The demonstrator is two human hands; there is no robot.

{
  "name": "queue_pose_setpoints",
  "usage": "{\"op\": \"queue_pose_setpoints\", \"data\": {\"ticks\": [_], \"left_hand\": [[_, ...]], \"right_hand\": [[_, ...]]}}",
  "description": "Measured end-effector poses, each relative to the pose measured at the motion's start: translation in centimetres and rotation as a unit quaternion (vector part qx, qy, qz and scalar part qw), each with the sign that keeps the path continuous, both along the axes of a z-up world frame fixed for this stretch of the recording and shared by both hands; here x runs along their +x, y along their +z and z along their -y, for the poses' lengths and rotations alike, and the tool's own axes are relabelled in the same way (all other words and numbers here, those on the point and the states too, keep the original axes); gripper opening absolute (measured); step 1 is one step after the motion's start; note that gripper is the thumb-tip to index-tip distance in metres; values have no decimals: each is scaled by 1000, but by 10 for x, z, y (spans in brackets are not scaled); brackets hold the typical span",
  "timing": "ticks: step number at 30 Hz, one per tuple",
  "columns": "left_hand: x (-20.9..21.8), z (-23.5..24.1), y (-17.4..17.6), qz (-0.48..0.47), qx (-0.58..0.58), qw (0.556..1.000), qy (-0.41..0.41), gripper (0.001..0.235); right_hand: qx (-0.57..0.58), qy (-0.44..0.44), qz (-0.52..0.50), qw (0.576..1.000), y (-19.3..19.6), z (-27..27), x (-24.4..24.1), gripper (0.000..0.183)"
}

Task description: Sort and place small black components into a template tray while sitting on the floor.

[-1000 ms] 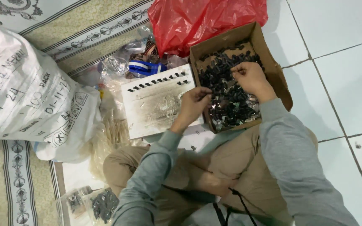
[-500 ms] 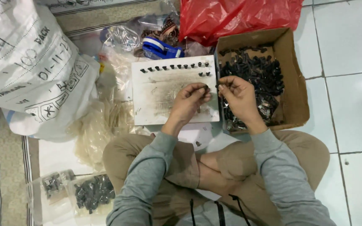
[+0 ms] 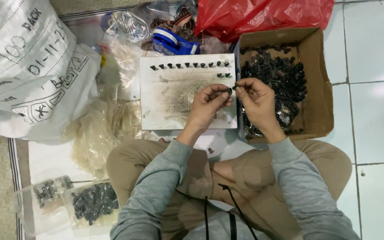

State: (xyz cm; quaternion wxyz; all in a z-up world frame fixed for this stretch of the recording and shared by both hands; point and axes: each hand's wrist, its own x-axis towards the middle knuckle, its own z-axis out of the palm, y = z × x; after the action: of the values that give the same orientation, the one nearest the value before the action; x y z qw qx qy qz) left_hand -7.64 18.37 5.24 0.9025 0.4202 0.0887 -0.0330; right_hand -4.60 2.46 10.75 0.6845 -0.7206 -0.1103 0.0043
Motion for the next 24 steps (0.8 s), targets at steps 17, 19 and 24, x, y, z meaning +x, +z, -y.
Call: {"op": "queue_pose_setpoints", "data": {"ticks": [17,19,24], "left_hand": [[-5,-2,41,54,164,983,66,17],[-5,-2,43,56,173,981,71,17],[-6,-3,51,62,159,983,70,14]], "right_hand": [[-48,-8,36,998,23,-7,-10,7],[-49,-9,36,998,20,-7,-10,7],[-126,-17,117,985,39,-9,-16,8]]}}
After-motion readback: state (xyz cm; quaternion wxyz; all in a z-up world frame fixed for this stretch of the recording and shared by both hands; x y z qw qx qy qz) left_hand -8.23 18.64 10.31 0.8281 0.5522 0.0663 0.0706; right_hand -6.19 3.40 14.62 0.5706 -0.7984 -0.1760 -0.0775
